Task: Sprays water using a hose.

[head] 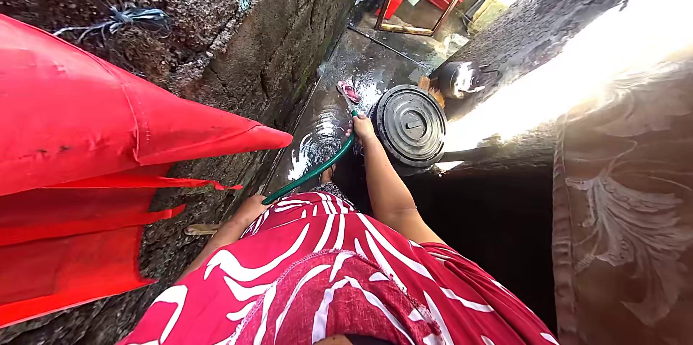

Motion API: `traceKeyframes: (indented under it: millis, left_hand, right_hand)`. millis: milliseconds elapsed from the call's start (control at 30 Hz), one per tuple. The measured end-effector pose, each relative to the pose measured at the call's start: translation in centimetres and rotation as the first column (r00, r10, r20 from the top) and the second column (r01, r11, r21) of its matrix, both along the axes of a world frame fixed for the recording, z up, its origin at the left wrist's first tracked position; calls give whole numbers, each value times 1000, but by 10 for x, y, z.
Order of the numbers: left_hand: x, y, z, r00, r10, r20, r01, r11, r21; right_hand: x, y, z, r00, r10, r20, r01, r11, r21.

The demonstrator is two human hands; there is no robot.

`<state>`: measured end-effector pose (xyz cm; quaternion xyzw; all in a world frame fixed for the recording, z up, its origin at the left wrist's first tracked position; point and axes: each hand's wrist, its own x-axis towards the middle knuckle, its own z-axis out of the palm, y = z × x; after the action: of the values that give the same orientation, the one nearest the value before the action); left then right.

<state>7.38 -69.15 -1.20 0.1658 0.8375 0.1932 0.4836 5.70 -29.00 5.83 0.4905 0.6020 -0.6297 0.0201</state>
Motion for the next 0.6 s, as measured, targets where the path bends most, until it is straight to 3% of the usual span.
traceKeyframes:
  millis: [600]
  left_hand:
    - [-3,3,8,998,69,4,-69,998,4]
  right_hand:
    - [-21,-6,14,1000,22,-19,-20,991,134]
